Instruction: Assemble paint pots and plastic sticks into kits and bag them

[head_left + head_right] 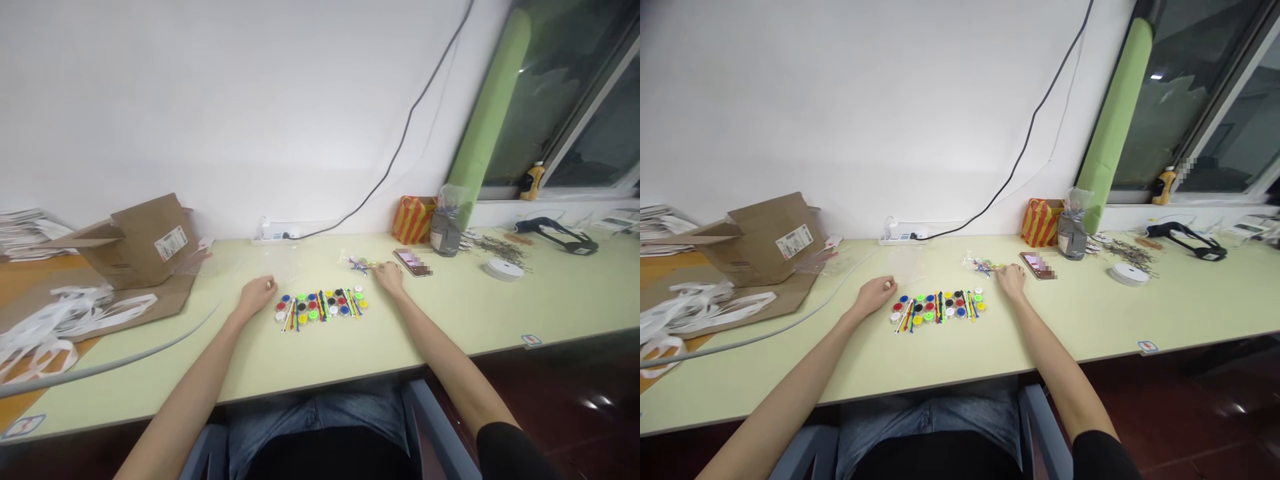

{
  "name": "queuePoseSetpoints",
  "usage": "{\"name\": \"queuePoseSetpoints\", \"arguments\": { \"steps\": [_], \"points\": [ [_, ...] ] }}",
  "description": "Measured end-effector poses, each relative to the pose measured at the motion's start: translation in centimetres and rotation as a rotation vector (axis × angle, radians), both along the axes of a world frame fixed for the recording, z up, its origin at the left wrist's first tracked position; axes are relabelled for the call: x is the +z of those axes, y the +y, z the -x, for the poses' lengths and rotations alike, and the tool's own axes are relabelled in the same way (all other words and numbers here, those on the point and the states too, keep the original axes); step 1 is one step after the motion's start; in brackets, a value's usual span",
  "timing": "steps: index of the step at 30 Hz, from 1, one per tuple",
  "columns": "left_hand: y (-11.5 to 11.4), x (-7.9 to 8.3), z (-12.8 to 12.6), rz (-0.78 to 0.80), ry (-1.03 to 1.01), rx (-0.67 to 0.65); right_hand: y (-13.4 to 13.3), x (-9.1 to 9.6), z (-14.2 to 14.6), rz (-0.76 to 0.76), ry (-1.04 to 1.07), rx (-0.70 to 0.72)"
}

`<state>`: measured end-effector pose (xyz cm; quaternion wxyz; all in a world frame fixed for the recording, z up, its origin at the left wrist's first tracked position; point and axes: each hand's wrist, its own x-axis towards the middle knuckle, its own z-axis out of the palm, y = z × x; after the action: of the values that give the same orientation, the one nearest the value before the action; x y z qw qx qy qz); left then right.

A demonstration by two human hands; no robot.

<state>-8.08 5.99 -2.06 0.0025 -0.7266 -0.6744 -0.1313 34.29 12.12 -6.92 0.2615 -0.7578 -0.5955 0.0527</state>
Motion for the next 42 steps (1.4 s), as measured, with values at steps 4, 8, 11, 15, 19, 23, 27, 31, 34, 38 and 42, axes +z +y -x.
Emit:
{"name": "queuePoseSetpoints", "arguments": {
  "steps": [4,8,11,15,19,23,27,31,34,38,42],
  "points": [
    [-0.2,0.2,-0.1,0.006,0.002,-0.001,0.4,0.0,-0.2,-0.020,0.017,0.023],
    [-0.3,0.4,-0.2,0.016,0.007,0.000,0.6,-0.1,-0.4,-0.030,0.040,0.016],
    [-0.3,0.5,-0.2,0.020,0.010,-0.004,0.7,-0.2,-0.5,-0.034,0.054,0.007],
    [-0.2,0.5,-0.2,0.022,0.007,-0.011,0.7,-0.2,-0.6,-0.039,0.067,0.003],
    [-0.2,0.4,-0.2,0.025,0.003,-0.010,0.5,-0.1,-0.6,-0.040,0.066,0.008],
    [-0.2,0.3,-0.2,0.026,0.002,-0.012,0.4,-0.1,-0.7,-0.036,0.060,0.022],
    [-0.2,0.1,-0.2,0.024,-0.004,-0.026,0.4,-0.1,-0.8,-0.033,0.051,0.033],
    [-0.1,0.0,-0.1,0.017,-0.001,-0.040,0.6,-0.2,-0.9,-0.030,0.042,0.039],
    [-0.1,0.0,-0.1,0.015,0.002,-0.048,0.8,-0.4,-0.9,-0.031,0.035,0.044],
    [-0.1,0.1,-0.1,0.018,0.002,-0.057,1.0,-0.5,-0.9,-0.035,0.030,0.051],
    [0.0,0.0,-0.1,0.021,0.004,-0.064,1.1,-0.7,-0.9,-0.041,0.023,0.061]
  ]
}}
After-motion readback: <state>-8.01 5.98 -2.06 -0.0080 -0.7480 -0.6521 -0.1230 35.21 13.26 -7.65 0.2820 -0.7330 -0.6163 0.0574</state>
